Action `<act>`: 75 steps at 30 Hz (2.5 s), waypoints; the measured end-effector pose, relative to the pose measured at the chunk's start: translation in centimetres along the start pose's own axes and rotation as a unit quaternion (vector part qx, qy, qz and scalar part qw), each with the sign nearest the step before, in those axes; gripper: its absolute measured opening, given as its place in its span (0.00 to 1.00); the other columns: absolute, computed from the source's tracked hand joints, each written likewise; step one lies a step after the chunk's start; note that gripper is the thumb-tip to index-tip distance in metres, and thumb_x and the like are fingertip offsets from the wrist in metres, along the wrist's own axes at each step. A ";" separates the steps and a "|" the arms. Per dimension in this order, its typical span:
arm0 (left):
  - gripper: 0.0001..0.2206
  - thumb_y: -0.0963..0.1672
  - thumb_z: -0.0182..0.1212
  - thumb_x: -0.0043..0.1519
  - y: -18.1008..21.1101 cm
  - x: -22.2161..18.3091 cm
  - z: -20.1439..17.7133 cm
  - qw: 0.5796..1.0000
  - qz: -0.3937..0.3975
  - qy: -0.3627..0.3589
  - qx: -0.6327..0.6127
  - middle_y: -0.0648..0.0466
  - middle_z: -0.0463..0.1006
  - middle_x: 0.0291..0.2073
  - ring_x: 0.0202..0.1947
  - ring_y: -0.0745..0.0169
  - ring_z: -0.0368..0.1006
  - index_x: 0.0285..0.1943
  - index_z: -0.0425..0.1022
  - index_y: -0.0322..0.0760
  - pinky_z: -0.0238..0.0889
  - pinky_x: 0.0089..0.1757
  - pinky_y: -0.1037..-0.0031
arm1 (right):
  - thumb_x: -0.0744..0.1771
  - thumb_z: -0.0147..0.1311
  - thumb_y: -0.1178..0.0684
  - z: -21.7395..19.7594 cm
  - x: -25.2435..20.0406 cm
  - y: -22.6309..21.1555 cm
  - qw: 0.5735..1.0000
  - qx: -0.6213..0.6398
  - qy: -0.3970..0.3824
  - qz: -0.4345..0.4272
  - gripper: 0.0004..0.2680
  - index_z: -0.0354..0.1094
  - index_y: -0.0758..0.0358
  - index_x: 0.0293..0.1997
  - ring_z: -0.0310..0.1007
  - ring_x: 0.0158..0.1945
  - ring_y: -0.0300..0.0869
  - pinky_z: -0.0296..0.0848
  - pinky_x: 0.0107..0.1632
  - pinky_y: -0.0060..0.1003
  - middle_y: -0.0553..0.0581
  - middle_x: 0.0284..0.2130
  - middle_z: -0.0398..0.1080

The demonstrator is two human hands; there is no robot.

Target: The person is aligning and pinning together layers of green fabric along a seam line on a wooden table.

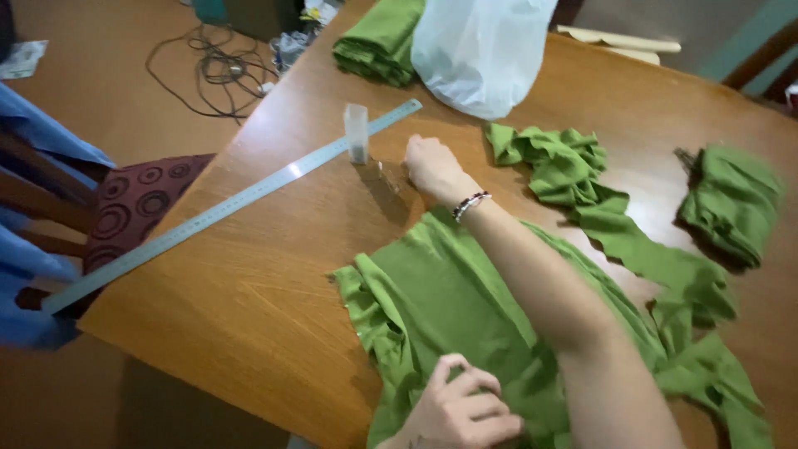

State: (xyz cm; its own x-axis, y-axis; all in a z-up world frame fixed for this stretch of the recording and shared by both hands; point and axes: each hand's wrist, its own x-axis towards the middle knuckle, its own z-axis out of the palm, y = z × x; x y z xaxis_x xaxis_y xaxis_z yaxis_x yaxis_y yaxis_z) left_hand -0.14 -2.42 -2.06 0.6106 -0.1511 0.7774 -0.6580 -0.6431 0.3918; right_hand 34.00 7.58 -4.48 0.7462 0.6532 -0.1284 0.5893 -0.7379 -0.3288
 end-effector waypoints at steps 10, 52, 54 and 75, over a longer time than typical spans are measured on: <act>0.07 0.46 0.73 0.57 -0.3 -0.3 -0.2 0.995 -0.020 -0.086 -0.043 0.60 0.83 0.33 0.42 0.56 0.74 0.41 0.81 0.47 0.59 0.47 0.52 | 0.69 0.53 0.62 -10.1 -28.5 2.6 0.963 0.074 0.187 -0.177 0.03 0.72 0.69 0.44 0.75 0.38 0.47 0.73 0.41 0.38 0.60 0.38 0.75; 0.09 0.42 0.57 0.66 1.5 1.6 -0.5 0.997 0.053 -0.057 -0.008 0.63 0.82 0.31 0.32 0.62 0.74 0.31 0.78 0.43 0.51 0.45 0.64 | 0.62 0.58 0.66 2.3 -46.9 -1.9 0.888 0.273 0.370 -0.019 0.12 0.53 0.62 0.24 0.65 0.23 0.42 0.66 0.29 0.29 0.55 0.20 0.59; 0.10 0.41 0.57 0.66 1.4 1.7 -0.5 0.997 0.052 -0.059 -0.001 0.64 0.81 0.31 0.32 0.62 0.74 0.30 0.78 0.43 0.51 0.45 0.64 | 0.62 0.58 0.65 2.3 -46.8 -1.9 0.886 0.268 0.378 -0.009 0.13 0.52 0.61 0.24 0.65 0.23 0.42 0.64 0.28 0.29 0.54 0.20 0.59; 0.11 0.41 0.53 0.67 1.4 1.9 -0.7 0.997 0.056 -0.057 -0.010 0.63 0.82 0.32 0.31 0.62 0.73 0.31 0.78 0.42 0.51 0.45 0.65 | 0.62 0.58 0.65 3.1 -46.2 -2.2 0.867 0.275 0.416 -0.007 0.14 0.49 0.59 0.23 0.64 0.22 0.40 0.66 0.29 0.30 0.51 0.19 0.57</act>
State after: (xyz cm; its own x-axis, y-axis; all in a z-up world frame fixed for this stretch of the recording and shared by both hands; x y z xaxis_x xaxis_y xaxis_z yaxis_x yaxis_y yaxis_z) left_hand -0.22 -3.13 0.32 0.5779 -0.3072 0.7560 -0.7331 -0.6024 0.3156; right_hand -2.76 -20.49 -0.76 0.8406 0.1434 0.5224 0.5333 -0.3887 -0.7514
